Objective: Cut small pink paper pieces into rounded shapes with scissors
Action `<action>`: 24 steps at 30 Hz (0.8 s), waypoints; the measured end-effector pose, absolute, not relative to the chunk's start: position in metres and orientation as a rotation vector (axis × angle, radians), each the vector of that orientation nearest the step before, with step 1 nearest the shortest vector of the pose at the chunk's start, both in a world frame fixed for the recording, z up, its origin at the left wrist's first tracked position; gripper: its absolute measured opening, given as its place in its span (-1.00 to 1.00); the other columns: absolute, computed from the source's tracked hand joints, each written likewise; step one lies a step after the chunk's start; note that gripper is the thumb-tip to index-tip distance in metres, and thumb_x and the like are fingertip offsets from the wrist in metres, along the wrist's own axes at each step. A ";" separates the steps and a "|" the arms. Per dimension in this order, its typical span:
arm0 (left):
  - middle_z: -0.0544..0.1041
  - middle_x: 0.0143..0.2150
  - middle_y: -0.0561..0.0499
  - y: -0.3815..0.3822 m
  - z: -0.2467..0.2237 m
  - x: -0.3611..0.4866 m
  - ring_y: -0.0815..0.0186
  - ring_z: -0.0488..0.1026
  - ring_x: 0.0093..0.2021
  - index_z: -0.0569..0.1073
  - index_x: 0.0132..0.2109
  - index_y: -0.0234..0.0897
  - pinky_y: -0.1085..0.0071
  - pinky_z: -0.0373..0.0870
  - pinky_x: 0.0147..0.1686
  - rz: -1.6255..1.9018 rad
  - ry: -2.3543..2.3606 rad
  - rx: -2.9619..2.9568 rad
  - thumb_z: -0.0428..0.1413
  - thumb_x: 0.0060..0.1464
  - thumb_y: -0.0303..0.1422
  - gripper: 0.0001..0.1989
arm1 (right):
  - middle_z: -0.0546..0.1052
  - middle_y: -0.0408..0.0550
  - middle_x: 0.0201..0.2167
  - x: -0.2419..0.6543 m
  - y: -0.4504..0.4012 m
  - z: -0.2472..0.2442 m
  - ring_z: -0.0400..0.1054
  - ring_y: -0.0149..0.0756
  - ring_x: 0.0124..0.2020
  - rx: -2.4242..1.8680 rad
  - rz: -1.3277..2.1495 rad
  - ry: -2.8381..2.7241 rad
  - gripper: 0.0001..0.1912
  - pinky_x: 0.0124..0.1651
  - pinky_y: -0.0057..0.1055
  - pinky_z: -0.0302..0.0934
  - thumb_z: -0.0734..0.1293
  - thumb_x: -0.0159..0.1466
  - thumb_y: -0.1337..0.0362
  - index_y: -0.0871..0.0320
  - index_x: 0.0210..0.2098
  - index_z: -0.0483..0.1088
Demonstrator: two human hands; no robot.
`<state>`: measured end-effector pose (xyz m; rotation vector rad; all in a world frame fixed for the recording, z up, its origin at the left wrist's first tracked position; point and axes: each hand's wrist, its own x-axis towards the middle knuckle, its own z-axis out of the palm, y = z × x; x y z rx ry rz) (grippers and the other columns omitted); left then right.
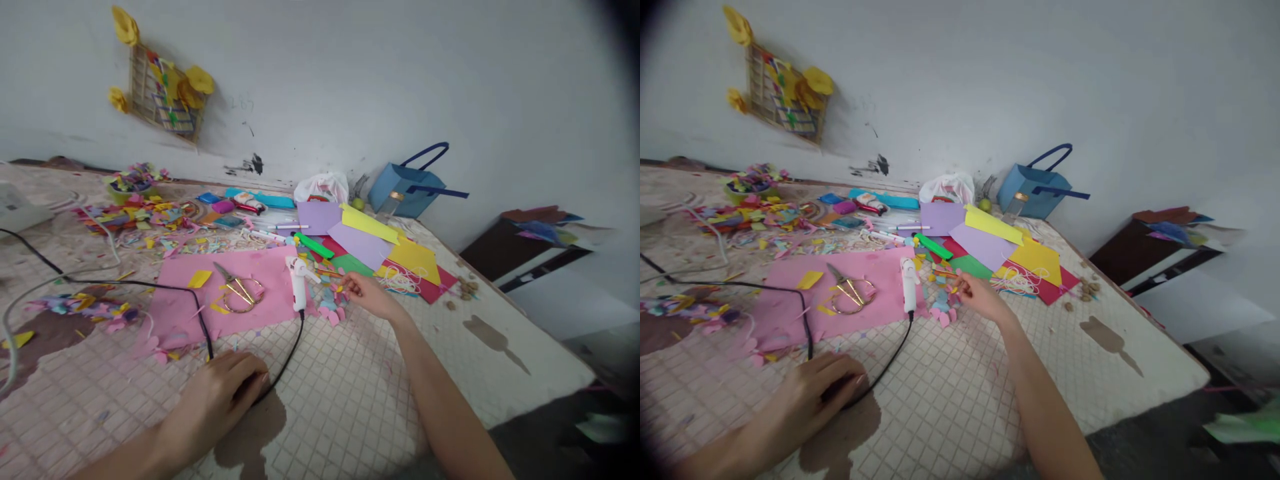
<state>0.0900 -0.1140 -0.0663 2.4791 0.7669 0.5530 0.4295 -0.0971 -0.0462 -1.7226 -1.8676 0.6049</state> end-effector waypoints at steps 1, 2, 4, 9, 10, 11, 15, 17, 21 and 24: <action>0.49 -0.41 0.05 -0.114 -0.066 0.090 0.31 0.43 -0.38 0.40 -0.32 -0.23 0.41 0.33 -0.38 0.548 0.770 2.476 -0.08 0.20 -0.38 -0.81 | 0.42 -0.20 -0.52 0.430 -0.097 -0.046 0.30 -0.38 -0.52 -1.718 0.604 -1.856 -0.77 -0.47 -0.50 0.14 0.22 0.11 0.45 0.15 -0.24 0.35; 0.49 -0.41 0.05 -0.114 -0.066 0.089 0.31 0.43 -0.38 0.40 -0.32 -0.23 0.41 0.33 -0.38 0.543 0.773 2.472 -0.08 0.20 -0.38 -0.81 | 0.42 -0.20 -0.50 0.430 -0.096 -0.046 0.31 -0.38 -0.51 -1.713 0.602 -1.845 -0.77 -0.46 -0.49 0.16 0.21 0.13 0.44 0.15 -0.21 0.35; 0.49 -0.41 0.05 -0.114 -0.067 0.089 0.31 0.43 -0.37 0.40 -0.31 -0.23 0.41 0.34 -0.37 0.546 0.782 2.465 -0.08 0.19 -0.38 -0.81 | 0.41 -0.20 -0.48 0.430 -0.094 -0.047 0.32 -0.37 -0.48 -1.705 0.589 -1.820 -0.76 -0.43 -0.47 0.19 0.21 0.18 0.39 0.15 -0.14 0.32; 0.49 -0.41 0.04 -0.115 -0.067 0.089 0.31 0.43 -0.38 0.40 -0.31 -0.24 0.42 0.34 -0.38 0.567 0.800 2.452 -0.09 0.19 -0.39 -0.81 | 0.46 -0.09 -0.31 0.424 -0.086 -0.061 0.38 -0.31 -0.34 -1.762 0.520 -1.749 -0.78 -0.26 -0.32 0.30 0.23 0.29 0.32 0.19 -0.08 0.31; 0.49 -0.41 0.04 -0.115 -0.067 0.089 0.31 0.43 -0.38 0.40 -0.31 -0.23 0.42 0.34 -0.38 0.560 0.801 2.450 -0.09 0.19 -0.38 -0.81 | 0.46 -0.04 -0.23 0.422 -0.084 -0.065 0.39 -0.28 -0.28 -1.780 0.519 -1.742 -0.77 -0.22 -0.28 0.31 0.24 0.30 0.29 0.21 -0.06 0.31; 0.49 -0.41 0.04 -0.115 -0.067 0.089 0.31 0.43 -0.37 0.40 -0.31 -0.23 0.41 0.34 -0.37 0.551 0.801 2.448 -0.08 0.19 -0.38 -0.81 | 0.44 0.00 -0.14 0.421 -0.082 -0.068 0.38 -0.25 -0.22 -1.796 0.522 -1.738 -0.75 -0.19 -0.23 0.32 0.25 0.31 0.27 0.21 -0.04 0.31; 0.49 -0.40 0.02 -0.115 -0.068 0.089 0.28 0.42 -0.36 0.41 -0.31 -0.24 0.38 0.33 -0.35 0.525 0.799 2.418 -0.08 0.19 -0.36 -0.80 | 0.38 0.03 -0.02 0.421 -0.081 -0.070 0.36 -0.20 -0.12 -1.813 0.526 -1.702 -0.71 -0.12 -0.16 0.31 0.25 0.31 0.26 0.19 0.01 0.29; 0.48 -0.40 0.02 -0.115 -0.068 0.089 0.27 0.42 -0.35 0.41 -0.32 -0.24 0.36 0.33 -0.34 0.521 0.799 2.383 -0.09 0.19 -0.36 -0.79 | 0.41 0.02 -0.07 0.420 -0.084 -0.061 0.38 -0.22 -0.17 -1.782 0.530 -1.682 -0.73 -0.16 -0.20 0.32 0.24 0.31 0.26 0.21 -0.02 0.31; 0.49 -0.35 0.03 -0.113 -0.055 0.092 0.31 0.43 -0.33 0.39 -0.22 -0.24 0.40 0.34 -0.33 0.532 0.857 2.156 -0.06 0.17 -0.36 -0.85 | 0.46 -0.12 -0.45 0.392 -0.098 -0.037 0.36 -0.37 -0.45 -1.611 0.633 -1.737 -0.85 -0.38 -0.43 0.28 0.21 0.29 0.29 0.20 -0.32 0.37; 0.44 -0.40 0.06 -0.107 -0.043 0.099 0.35 0.39 -0.37 0.37 -0.25 -0.27 0.43 0.33 -0.35 0.596 0.874 1.901 -0.02 0.15 -0.33 -0.87 | 0.42 -0.20 -0.55 0.346 -0.114 -0.027 0.29 -0.43 -0.53 -1.456 0.767 -1.846 -0.91 -0.49 -0.53 0.16 0.28 0.20 0.35 0.18 -0.43 0.38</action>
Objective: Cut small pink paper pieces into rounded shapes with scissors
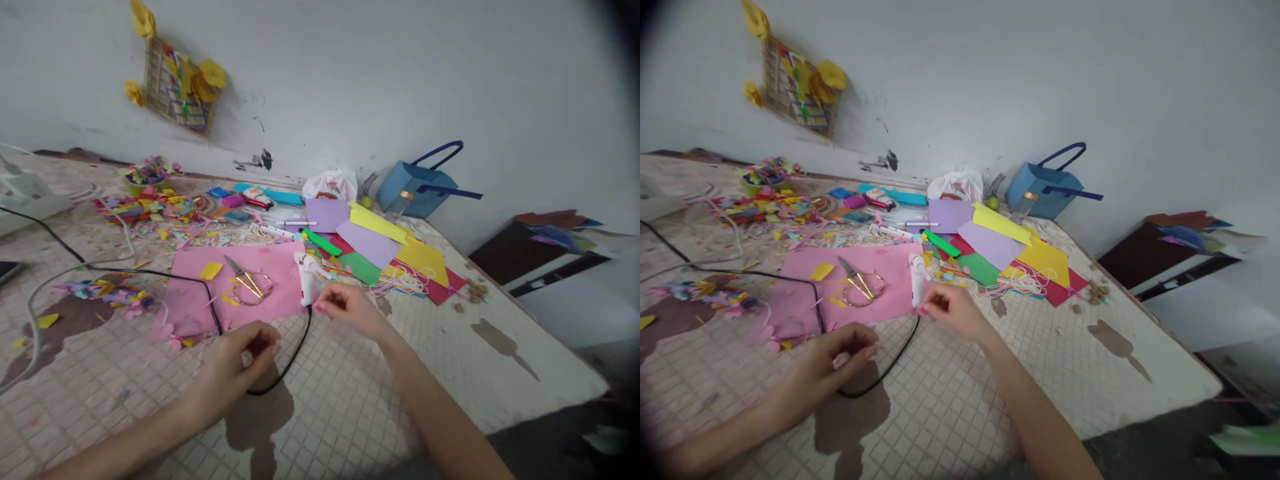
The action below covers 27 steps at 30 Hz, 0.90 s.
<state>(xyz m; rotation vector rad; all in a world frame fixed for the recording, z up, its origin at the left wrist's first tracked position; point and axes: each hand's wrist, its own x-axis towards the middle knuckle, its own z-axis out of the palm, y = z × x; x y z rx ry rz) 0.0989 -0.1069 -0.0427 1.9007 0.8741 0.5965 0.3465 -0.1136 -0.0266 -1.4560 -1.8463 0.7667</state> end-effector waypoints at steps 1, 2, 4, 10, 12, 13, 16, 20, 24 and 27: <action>0.43 -0.38 0.05 -0.104 -0.040 0.101 0.35 0.38 -0.37 0.36 -0.23 -0.28 0.44 0.33 -0.36 0.610 0.859 1.791 -0.01 0.14 -0.31 -0.86 | 0.41 -0.21 -0.56 0.330 -0.119 -0.025 0.27 -0.44 -0.54 -1.412 0.799 -1.880 -0.93 -0.49 -0.54 0.13 0.30 0.16 0.39 0.17 -0.46 0.38; 0.43 -0.35 0.03 -0.101 -0.038 0.103 0.35 0.38 -0.36 0.35 -0.20 -0.30 0.45 0.33 -0.38 0.633 0.838 1.680 0.00 0.13 -0.30 -0.84 | 0.40 -0.22 -0.56 0.315 -0.123 -0.025 0.25 -0.45 -0.54 -1.378 0.819 -1.899 -0.92 -0.49 -0.53 0.10 0.31 0.13 0.44 0.17 -0.46 0.39; 0.43 -0.33 0.01 -0.095 -0.036 0.106 0.36 0.36 -0.38 0.35 -0.20 -0.33 0.44 0.34 -0.39 0.604 0.791 1.510 0.05 0.08 -0.28 -0.80 | 0.38 -0.21 -0.55 0.290 -0.130 -0.027 0.21 -0.45 -0.54 -1.341 0.827 -1.896 -0.88 -0.48 -0.52 0.05 0.28 0.12 0.48 0.17 -0.47 0.39; 0.42 -0.35 0.04 -0.087 -0.041 0.103 0.40 0.35 -0.38 0.36 -0.25 -0.36 0.49 0.32 -0.40 0.532 0.750 1.197 0.17 -0.05 -0.34 -0.78 | 0.40 -0.18 -0.52 0.271 -0.132 -0.034 0.21 -0.43 -0.51 -1.314 0.882 -1.741 -0.91 -0.47 -0.51 0.07 0.25 0.16 0.43 0.17 -0.45 0.36; 0.43 -0.36 0.07 -0.086 -0.041 0.100 0.43 0.35 -0.39 0.37 -0.24 -0.36 0.50 0.31 -0.39 0.544 0.732 1.168 0.17 -0.04 -0.36 -0.79 | 0.38 -0.18 -0.52 0.271 -0.130 -0.036 0.21 -0.43 -0.52 -1.311 0.924 -1.671 -0.92 -0.48 -0.52 0.08 0.24 0.18 0.39 0.17 -0.44 0.34; 0.43 -0.38 0.08 -0.086 -0.040 0.099 0.43 0.35 -0.40 0.37 -0.24 -0.35 0.50 0.31 -0.39 0.551 0.725 1.159 0.17 -0.04 -0.37 -0.80 | 0.37 -0.19 -0.53 0.271 -0.130 -0.037 0.21 -0.44 -0.53 -1.308 0.951 -1.637 -0.92 -0.49 -0.53 0.09 0.24 0.19 0.37 0.17 -0.43 0.34; 0.44 -0.42 0.10 -0.085 -0.039 0.096 0.42 0.36 -0.41 0.36 -0.25 -0.34 0.50 0.30 -0.40 0.557 0.720 1.145 0.17 -0.04 -0.39 -0.81 | 0.30 -0.24 -0.59 0.271 -0.127 -0.042 0.16 -0.48 -0.62 -1.296 1.068 -1.550 -0.89 -0.58 -0.55 0.07 0.23 0.22 0.28 0.16 -0.42 0.31; 0.45 -0.43 0.10 -0.087 -0.039 0.093 0.42 0.37 -0.41 0.39 -0.25 -0.33 0.51 0.30 -0.41 0.546 0.727 1.146 0.17 -0.03 -0.39 -0.83 | 0.24 -0.29 -0.65 0.272 -0.124 -0.047 0.09 -0.53 -0.73 -1.283 1.214 -1.466 -0.84 -0.71 -0.59 0.00 0.22 0.24 0.20 0.16 -0.40 0.28; 0.45 -0.41 0.09 -0.087 -0.040 0.092 0.42 0.37 -0.41 0.41 -0.24 -0.34 0.51 0.30 -0.41 0.544 0.739 1.161 0.16 -0.02 -0.37 -0.82 | 0.24 -0.28 -0.66 0.273 -0.124 -0.049 0.09 -0.53 -0.72 -1.267 1.262 -1.431 -0.83 -0.71 -0.60 0.03 0.23 0.24 0.18 0.16 -0.38 0.29; 0.45 -0.42 0.09 -0.087 -0.039 0.092 0.42 0.37 -0.43 0.41 -0.25 -0.34 0.51 0.30 -0.42 0.542 0.772 1.192 0.17 -0.03 -0.34 -0.81 | 0.26 -0.27 -0.63 0.273 -0.125 -0.051 0.12 -0.52 -0.70 -1.253 1.254 -1.441 -0.84 -0.70 -0.59 0.06 0.23 0.25 0.18 0.16 -0.34 0.28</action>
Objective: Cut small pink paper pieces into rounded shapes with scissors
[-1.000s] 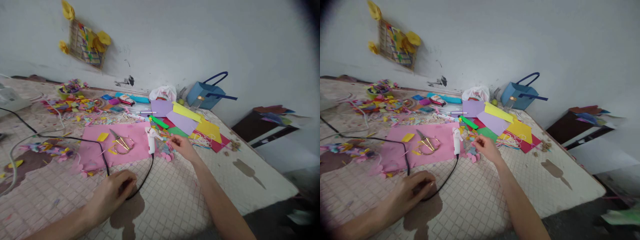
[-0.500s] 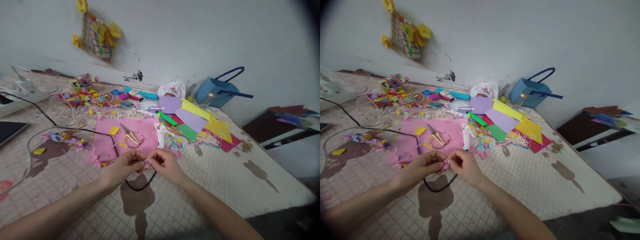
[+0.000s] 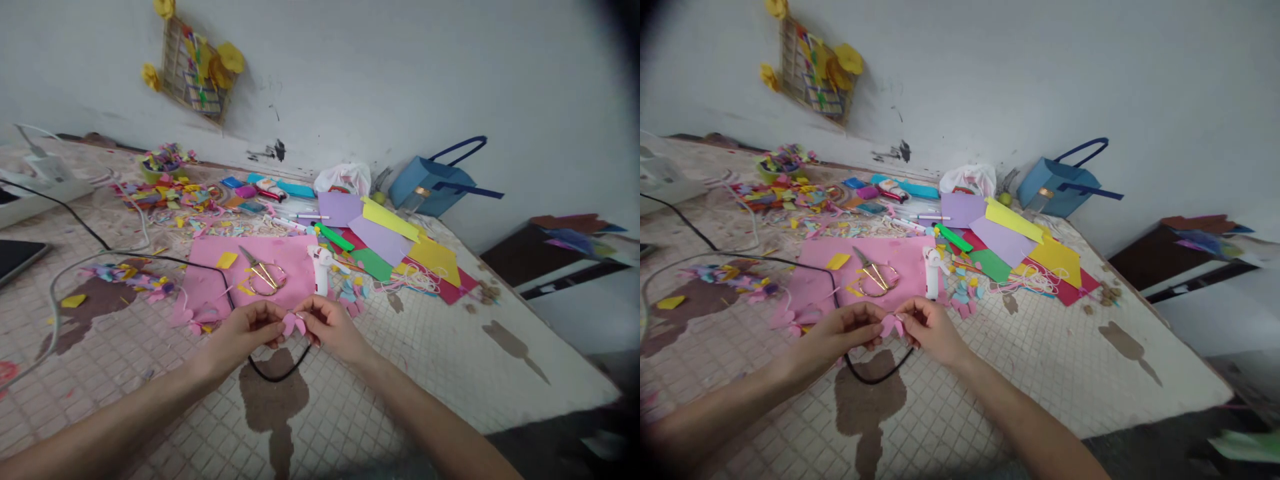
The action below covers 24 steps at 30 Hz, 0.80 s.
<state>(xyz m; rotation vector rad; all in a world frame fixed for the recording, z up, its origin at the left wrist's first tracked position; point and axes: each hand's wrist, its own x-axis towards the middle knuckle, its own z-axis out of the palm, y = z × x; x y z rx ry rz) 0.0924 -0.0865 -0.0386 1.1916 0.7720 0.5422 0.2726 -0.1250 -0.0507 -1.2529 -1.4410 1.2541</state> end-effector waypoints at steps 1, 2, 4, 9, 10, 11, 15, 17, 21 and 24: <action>0.44 -0.43 0.09 -0.087 -0.037 0.093 0.42 0.36 -0.44 0.41 -0.26 -0.34 0.51 0.29 -0.43 0.546 0.787 1.212 0.16 -0.03 -0.33 -0.81 | 0.27 -0.26 -0.60 0.272 -0.125 -0.051 0.14 -0.51 -0.69 -1.248 1.246 -1.453 -0.85 -0.68 -0.58 0.08 0.22 0.25 0.19 0.15 -0.32 0.27; 0.43 -0.45 0.10 -0.087 -0.036 0.093 0.43 0.35 -0.47 0.41 -0.28 -0.35 0.51 0.28 -0.45 0.548 0.801 1.236 0.16 -0.03 -0.31 -0.81 | 0.28 -0.25 -0.58 0.271 -0.126 -0.052 0.15 -0.51 -0.68 -1.244 1.235 -1.471 -0.86 -0.67 -0.57 0.10 0.22 0.25 0.20 0.15 -0.30 0.27; 0.40 -0.52 0.13 -0.088 -0.035 0.093 0.44 0.32 -0.52 0.40 -0.32 -0.34 0.52 0.24 -0.50 0.545 0.830 1.289 0.13 -0.01 -0.29 -0.82 | 0.30 -0.24 -0.55 0.269 -0.127 -0.053 0.18 -0.50 -0.66 -1.239 1.209 -1.527 -0.87 -0.63 -0.56 0.14 0.20 0.27 0.22 0.15 -0.24 0.26; 0.38 -0.58 0.14 -0.088 -0.036 0.093 0.42 0.30 -0.56 0.34 -0.42 -0.30 0.50 0.20 -0.53 0.536 0.863 1.416 0.10 0.02 -0.25 -0.79 | 0.39 -0.17 -0.46 0.279 -0.131 -0.039 0.26 -0.44 -0.51 -1.284 1.048 -1.765 -0.94 -0.45 -0.50 0.17 0.24 0.22 0.37 0.14 -0.30 0.34; 0.39 -0.57 0.13 -0.088 -0.036 0.094 0.42 0.31 -0.55 0.33 -0.43 -0.30 0.50 0.20 -0.52 0.542 0.863 1.441 0.10 0.03 -0.25 -0.79 | 0.42 -0.16 -0.43 0.286 -0.131 -0.034 0.27 -0.42 -0.46 -1.299 1.002 -1.825 -0.93 -0.39 -0.48 0.16 0.27 0.19 0.41 0.14 -0.34 0.37; 0.39 -0.57 0.12 -0.088 -0.037 0.094 0.42 0.31 -0.54 0.32 -0.44 -0.29 0.49 0.20 -0.52 0.546 0.864 1.464 0.09 0.03 -0.25 -0.78 | 0.43 -0.16 -0.42 0.294 -0.131 -0.028 0.28 -0.40 -0.42 -1.315 0.967 -1.881 -0.91 -0.34 -0.47 0.15 0.29 0.16 0.44 0.14 -0.38 0.39; 0.36 -0.59 0.14 -0.089 -0.037 0.095 0.43 0.30 -0.56 0.30 -0.44 -0.29 0.50 0.20 -0.52 0.523 0.861 1.491 0.06 0.06 -0.26 -0.79 | 0.43 -0.18 -0.48 0.341 -0.128 -0.015 0.28 -0.40 -0.46 -1.448 0.811 -1.971 -0.88 -0.39 -0.49 0.11 0.27 0.17 0.45 0.14 -0.43 0.41; 0.35 -0.58 0.15 -0.089 -0.039 0.097 0.43 0.30 -0.56 0.30 -0.43 -0.28 0.49 0.22 -0.52 0.518 0.848 1.478 0.06 0.06 -0.27 -0.80 | 0.43 -0.17 -0.49 0.365 -0.125 -0.017 0.27 -0.40 -0.49 -1.556 0.687 -1.922 -0.87 -0.41 -0.48 0.11 0.23 0.21 0.43 0.15 -0.40 0.40; 0.34 -0.55 0.15 -0.090 -0.040 0.100 0.43 0.29 -0.55 0.31 -0.39 -0.28 0.49 0.25 -0.51 0.534 0.808 1.467 0.07 0.06 -0.27 -0.83 | 0.45 -0.10 -0.41 0.401 -0.114 -0.029 0.28 -0.37 -0.51 -1.740 0.446 -1.787 -0.88 -0.43 -0.44 0.14 0.20 0.22 0.38 0.17 -0.35 0.38; 0.35 -0.55 0.14 -0.089 -0.037 0.104 0.43 0.30 -0.55 0.31 -0.37 -0.29 0.49 0.26 -0.53 0.535 0.816 1.454 0.08 0.04 -0.26 -0.82 | 0.46 -0.06 -0.39 0.414 -0.101 -0.033 0.29 -0.35 -0.52 -1.831 0.323 -1.738 -0.85 -0.44 -0.41 0.16 0.19 0.25 0.32 0.19 -0.31 0.39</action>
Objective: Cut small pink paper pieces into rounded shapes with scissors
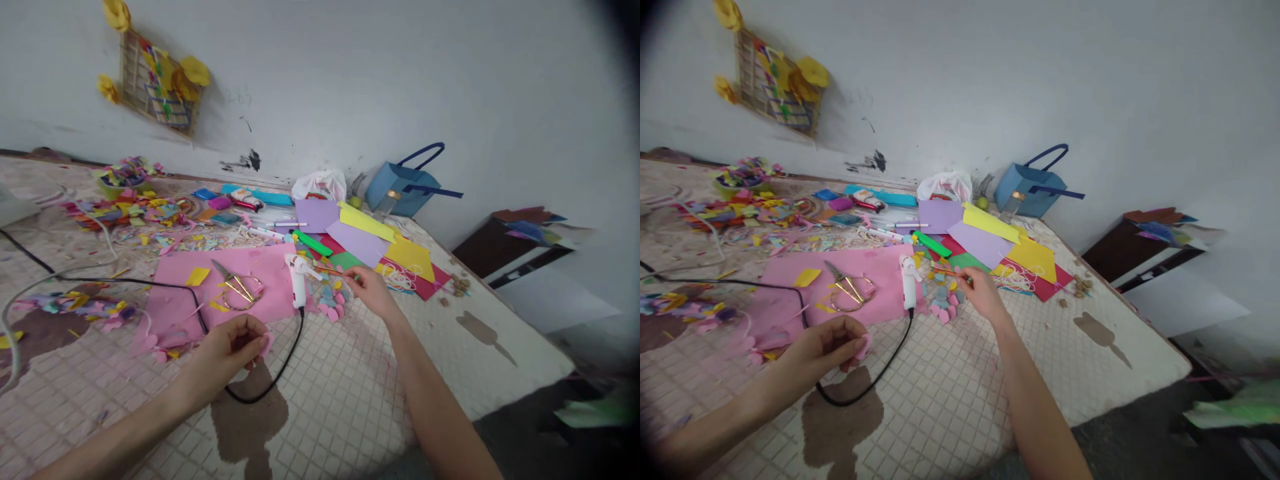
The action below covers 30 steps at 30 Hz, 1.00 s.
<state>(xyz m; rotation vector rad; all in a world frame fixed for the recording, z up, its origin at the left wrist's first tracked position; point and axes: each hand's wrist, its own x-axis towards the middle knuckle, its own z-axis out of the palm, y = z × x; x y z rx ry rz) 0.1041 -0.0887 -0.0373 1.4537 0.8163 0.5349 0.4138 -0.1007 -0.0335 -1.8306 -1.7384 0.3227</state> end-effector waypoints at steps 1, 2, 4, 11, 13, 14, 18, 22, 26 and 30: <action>0.35 -0.55 0.13 -0.087 -0.036 0.106 0.43 0.30 -0.56 0.31 -0.36 -0.29 0.50 0.26 -0.55 0.531 0.823 1.456 0.08 0.04 -0.26 -0.82 | 0.47 -0.07 -0.40 0.416 -0.095 -0.033 0.30 -0.34 -0.50 -1.850 0.311 -1.747 -0.84 -0.43 -0.40 0.18 0.19 0.26 0.30 0.19 -0.30 0.39; 0.36 -0.55 0.13 -0.085 -0.035 0.109 0.43 0.31 -0.56 0.31 -0.36 -0.29 0.51 0.26 -0.56 0.528 0.827 1.460 0.09 0.03 -0.26 -0.82 | 0.48 -0.08 -0.40 0.417 -0.089 -0.033 0.33 -0.33 -0.48 -1.866 0.310 -1.767 -0.84 -0.40 -0.39 0.21 0.20 0.28 0.28 0.19 -0.30 0.40; 0.34 -0.57 0.15 -0.079 -0.035 0.115 0.44 0.32 -0.58 0.31 -0.36 -0.30 0.52 0.25 -0.59 0.530 0.832 1.468 0.10 0.02 -0.27 -0.82 | 0.49 -0.06 -0.33 0.418 -0.076 -0.031 0.38 -0.30 -0.38 -1.894 0.331 -1.829 -0.84 -0.30 -0.34 0.28 0.22 0.29 0.26 0.19 -0.25 0.41; 0.48 -0.22 -0.07 -0.050 -0.046 0.141 0.25 0.49 -0.22 0.29 -0.19 -0.33 0.30 0.43 -0.23 0.711 0.808 1.449 0.13 -0.07 -0.33 -0.72 | 0.39 0.03 -0.03 0.426 -0.055 -0.031 0.36 -0.21 -0.13 -1.969 0.384 -1.943 -0.72 -0.13 -0.18 0.31 0.24 0.31 0.26 0.19 -0.01 0.31; 0.35 0.06 -0.19 -0.050 -0.048 0.140 0.17 0.39 0.03 0.24 -0.06 -0.31 0.20 0.32 0.01 0.753 0.809 1.442 0.13 -0.06 -0.31 -0.61 | 0.39 0.03 -0.03 0.429 -0.058 -0.035 0.36 -0.21 -0.13 -1.994 0.370 -1.928 -0.72 -0.13 -0.18 0.31 0.24 0.31 0.26 0.19 0.00 0.30; 0.27 0.15 -0.21 -0.052 -0.049 0.138 0.14 0.33 0.10 0.22 -0.03 -0.29 0.16 0.28 0.06 0.764 0.804 1.442 0.12 -0.04 -0.30 -0.58 | 0.39 0.03 -0.03 0.430 -0.060 -0.037 0.36 -0.21 -0.13 -2.002 0.364 -1.923 -0.72 -0.13 -0.18 0.31 0.24 0.31 0.26 0.19 0.00 0.30; 0.23 0.17 -0.19 -0.066 -0.046 0.123 0.14 0.31 0.12 0.20 0.01 -0.25 0.15 0.28 0.07 0.715 0.732 1.481 0.08 0.04 -0.29 -0.60 | 0.39 0.03 -0.04 0.423 -0.063 -0.049 0.37 -0.21 -0.13 -1.986 0.382 -1.945 -0.72 -0.13 -0.17 0.31 0.25 0.31 0.26 0.20 0.00 0.30; 0.36 0.06 -0.16 -0.075 -0.039 0.112 0.15 0.42 -0.01 0.28 -0.03 -0.26 0.16 0.36 -0.03 0.692 0.759 1.503 0.08 0.05 -0.28 -0.66 | 0.39 0.03 -0.03 0.414 -0.058 -0.058 0.36 -0.20 -0.13 -1.950 0.376 -1.962 -0.72 -0.13 -0.17 0.31 0.25 0.31 0.26 0.20 0.00 0.30; 0.43 -0.02 -0.11 -0.078 -0.036 0.109 0.18 0.44 -0.09 0.34 -0.08 -0.25 0.20 0.38 -0.09 0.674 0.811 1.522 0.08 0.05 -0.28 -0.72 | 0.39 0.03 -0.03 0.419 -0.060 -0.058 0.36 -0.21 -0.13 -1.920 0.383 -1.924 -0.72 -0.13 -0.17 0.31 0.25 0.31 0.26 0.20 0.00 0.30; 0.48 -0.13 -0.08 -0.080 -0.035 0.108 0.19 0.45 -0.12 0.37 -0.13 -0.26 0.23 0.39 -0.12 0.634 0.816 1.529 0.07 0.05 -0.28 -0.76 | 0.39 0.03 -0.04 0.427 -0.069 -0.055 0.37 -0.20 -0.14 -1.882 0.435 -1.857 -0.71 -0.14 -0.17 0.32 0.25 0.31 0.26 0.21 0.00 0.30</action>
